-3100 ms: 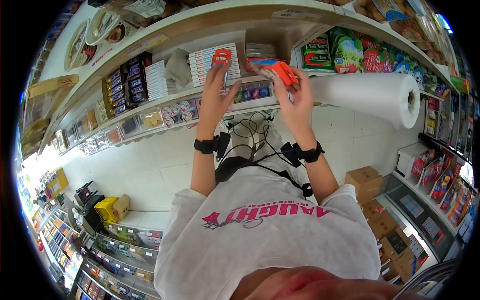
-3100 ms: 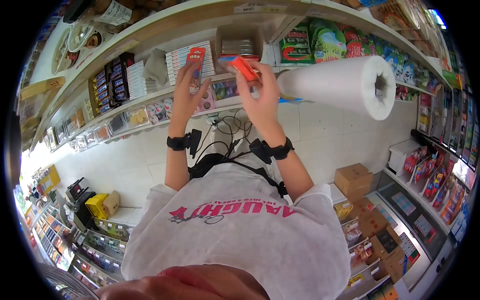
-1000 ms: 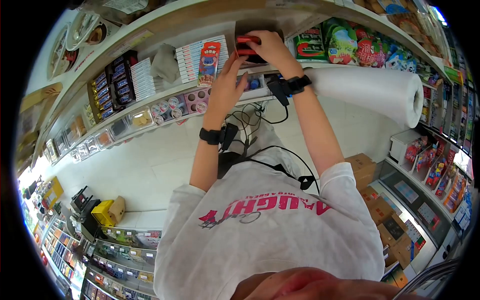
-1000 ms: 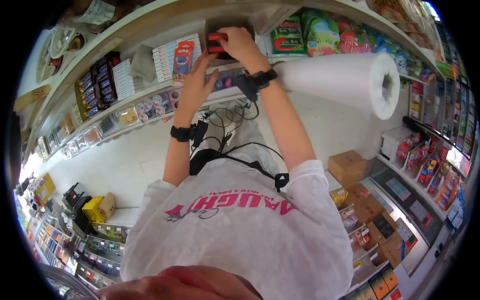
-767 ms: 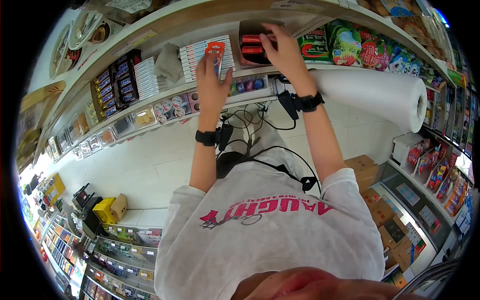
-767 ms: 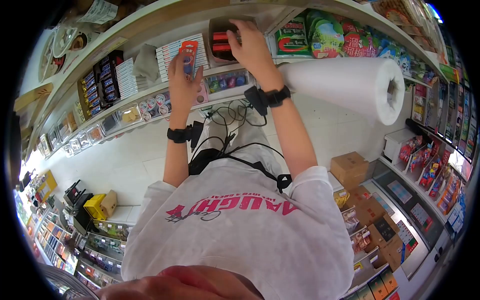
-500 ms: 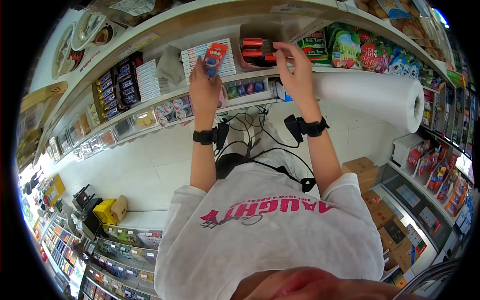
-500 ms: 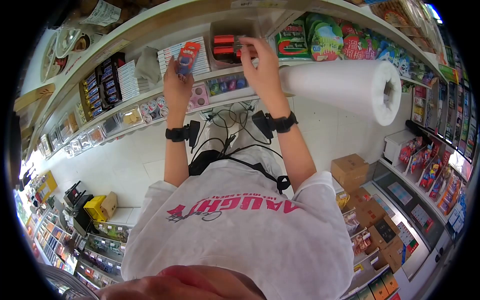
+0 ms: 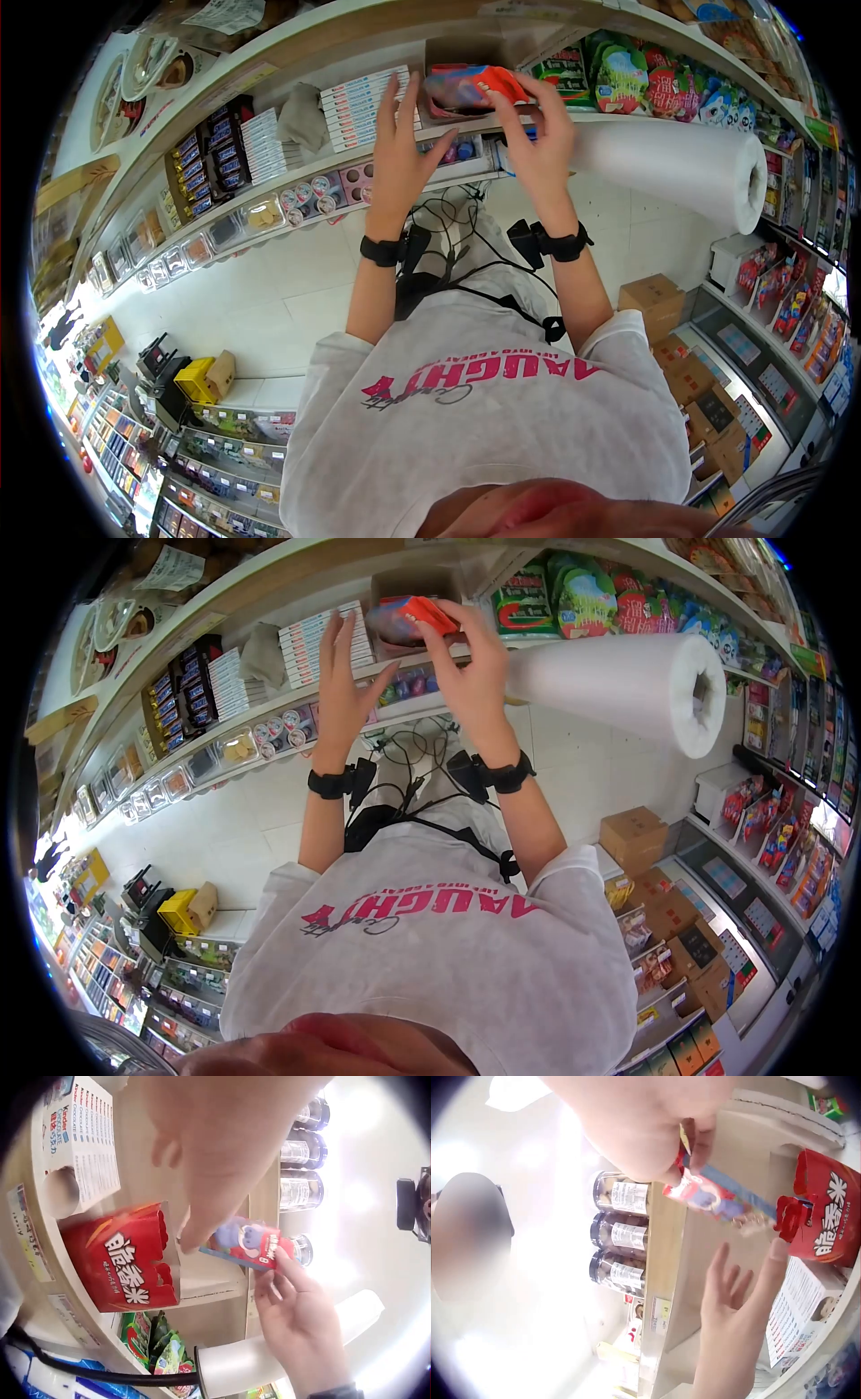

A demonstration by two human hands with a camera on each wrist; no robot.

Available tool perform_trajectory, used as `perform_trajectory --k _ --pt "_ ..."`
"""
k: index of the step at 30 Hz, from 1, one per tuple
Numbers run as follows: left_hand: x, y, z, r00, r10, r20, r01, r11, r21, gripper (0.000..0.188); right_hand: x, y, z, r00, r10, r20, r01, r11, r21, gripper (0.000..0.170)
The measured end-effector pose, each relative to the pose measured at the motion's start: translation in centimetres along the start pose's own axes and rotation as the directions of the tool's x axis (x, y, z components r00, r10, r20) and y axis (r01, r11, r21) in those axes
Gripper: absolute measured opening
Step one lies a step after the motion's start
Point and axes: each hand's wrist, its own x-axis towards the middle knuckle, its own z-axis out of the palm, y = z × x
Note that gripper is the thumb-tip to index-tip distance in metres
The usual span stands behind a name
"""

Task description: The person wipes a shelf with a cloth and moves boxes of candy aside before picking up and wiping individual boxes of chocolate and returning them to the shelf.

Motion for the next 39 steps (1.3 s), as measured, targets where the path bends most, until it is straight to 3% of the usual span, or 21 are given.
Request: perform_trajectory --k 3,6,9,12,21,27,39 --pt "-0.9 -2.3 1.4 0.989 0.048 0.137 -0.074 0.979 0.191 0.055 0.3 -0.6 -0.6 0.938 -0.329 -0.11 0.303 0.932 -0.201 0.03" --pt "-1.6 -3.2 2.2 0.98 -0.031 0.199 0.013 0.996 0.093 0.031 0.3 -1.1 -1.0 0.924 -0.374 -0.081 0.335 0.894 -0.298 0.031" --pt "-2.1 -2.9 2.3 0.977 -0.083 0.197 0.073 0.996 0.059 0.023 0.2 -0.4 -1.3 0.916 -0.401 -0.017 0.364 0.849 -0.383 0.026" --pt "-2.3 -2.1 2.2 0.97 -0.149 0.19 0.152 0.988 0.003 0.02 -0.1 -0.3 -1.2 0.931 -0.364 0.015 0.33 0.827 -0.455 0.026" --pt "-2.2 -2.6 2.2 0.985 -0.054 0.166 0.05 0.998 0.029 0.017 0.4 1.2 -0.7 0.97 -0.192 0.149 0.243 0.796 -0.554 0.02" --pt "-2.3 -2.5 2.2 0.981 -0.078 0.177 0.078 0.997 0.007 0.015 1.7 3.4 0.1 0.974 -0.064 0.217 0.186 0.775 -0.604 0.014" --pt "-2.6 -2.8 2.2 0.983 -0.061 0.173 0.059 0.998 0.02 0.016 4.0 6.2 1.9 0.957 -0.036 0.288 0.225 0.718 -0.659 0.014"
